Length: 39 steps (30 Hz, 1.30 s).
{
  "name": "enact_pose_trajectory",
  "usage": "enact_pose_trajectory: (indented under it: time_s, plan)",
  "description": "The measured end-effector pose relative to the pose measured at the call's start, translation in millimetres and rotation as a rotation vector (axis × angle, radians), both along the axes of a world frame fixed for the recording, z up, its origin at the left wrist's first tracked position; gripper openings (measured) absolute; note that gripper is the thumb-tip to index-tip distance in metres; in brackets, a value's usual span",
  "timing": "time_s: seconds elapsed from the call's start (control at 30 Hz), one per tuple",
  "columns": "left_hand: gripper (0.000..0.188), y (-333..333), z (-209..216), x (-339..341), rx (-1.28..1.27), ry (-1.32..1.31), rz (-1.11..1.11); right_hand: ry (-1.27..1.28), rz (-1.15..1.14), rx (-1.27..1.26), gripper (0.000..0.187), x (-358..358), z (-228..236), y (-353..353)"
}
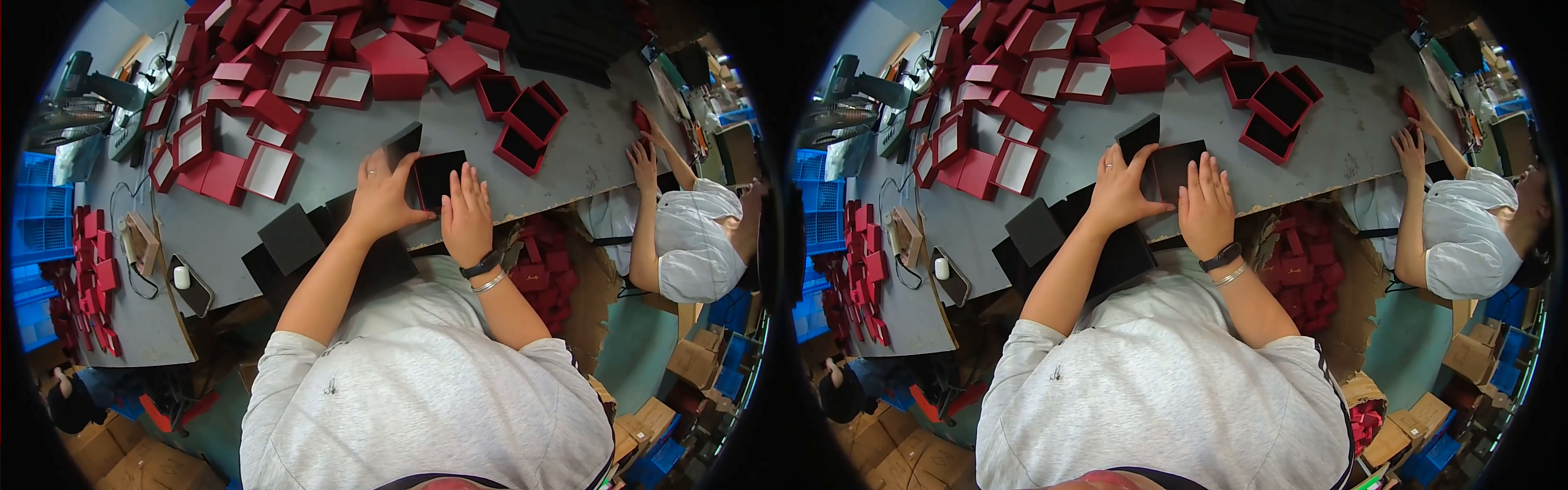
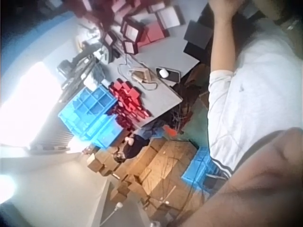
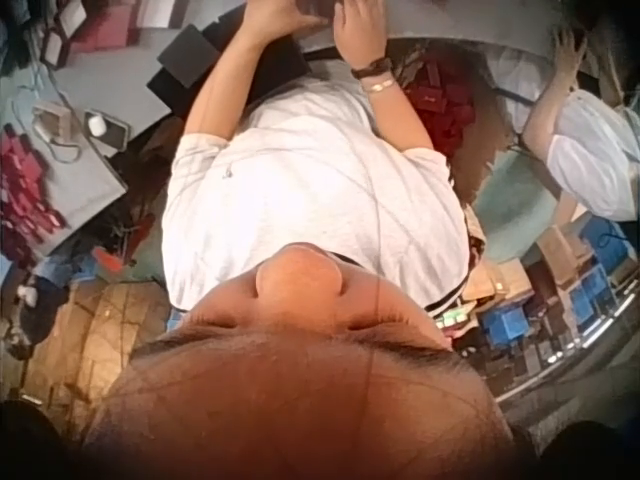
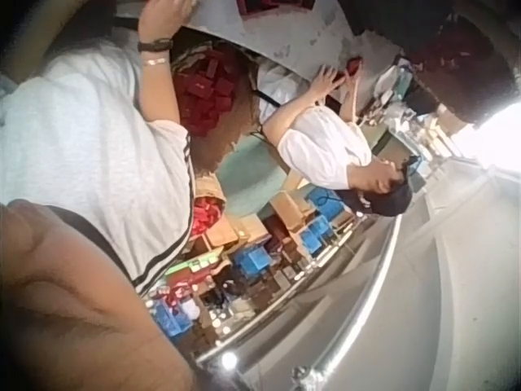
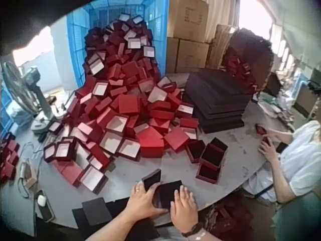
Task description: The person is inserting black foam pads into red jewelry boxes at a manufacturing facility.
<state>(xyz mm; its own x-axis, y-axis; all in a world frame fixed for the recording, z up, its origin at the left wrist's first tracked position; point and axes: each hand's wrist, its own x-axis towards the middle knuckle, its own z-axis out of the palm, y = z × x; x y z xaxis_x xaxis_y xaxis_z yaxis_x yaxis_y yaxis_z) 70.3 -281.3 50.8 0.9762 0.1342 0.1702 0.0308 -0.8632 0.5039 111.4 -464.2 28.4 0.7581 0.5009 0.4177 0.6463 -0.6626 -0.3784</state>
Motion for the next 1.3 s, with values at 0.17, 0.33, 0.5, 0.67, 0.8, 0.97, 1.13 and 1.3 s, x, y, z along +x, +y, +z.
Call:
enact_pose_trajectory:
  time_s: [0.17, 0.33, 0.5, 0.67, 0.8, 0.97, 1.13, 1.3]
  plan:
    - [0.105, 1, -2, 0, 0.002, -0.031, -0.008, -0.089, -0.03, -0.113, 0.039, -2, 14, -1]
    - [0.101, 0, -7, 1, 0.003, -0.031, 0.004, -0.146, 0.199, -0.057, 0.031, -18, 24, -7]
    - [0.1, 1, -5, 1, -0.013, -0.026, -0.009, -0.003, 0.231, -0.131, 0.034, -14, 24, -4]
    - [0.1, 0, -5, 0, -0.022, -0.038, 0.002, 0.151, 0.35, -0.2, 0.053, 10, 33, -10]
    - [0.101, 1, -5, 0, 0.003, -0.024, -0.016, 0.118, 0.397, -0.349, 0.092, 24, 38, -3]
    - [0.1, 1, -5, 0, -0.001, -0.016, -0.013, 0.037, 0.411, -0.452, 0.085, 23, 37, 5]
    - [0.098, 0, -4, 1, 0.02, -0.04, -0.013, 0.072, 0.421, -0.384, 0.072, 11, 37, -3]
    - [0.097, 0, -6, 2, 0.029, -0.049, -0.008, 0.024, 0.411, -0.244, 0.048, 4, 34, -11]
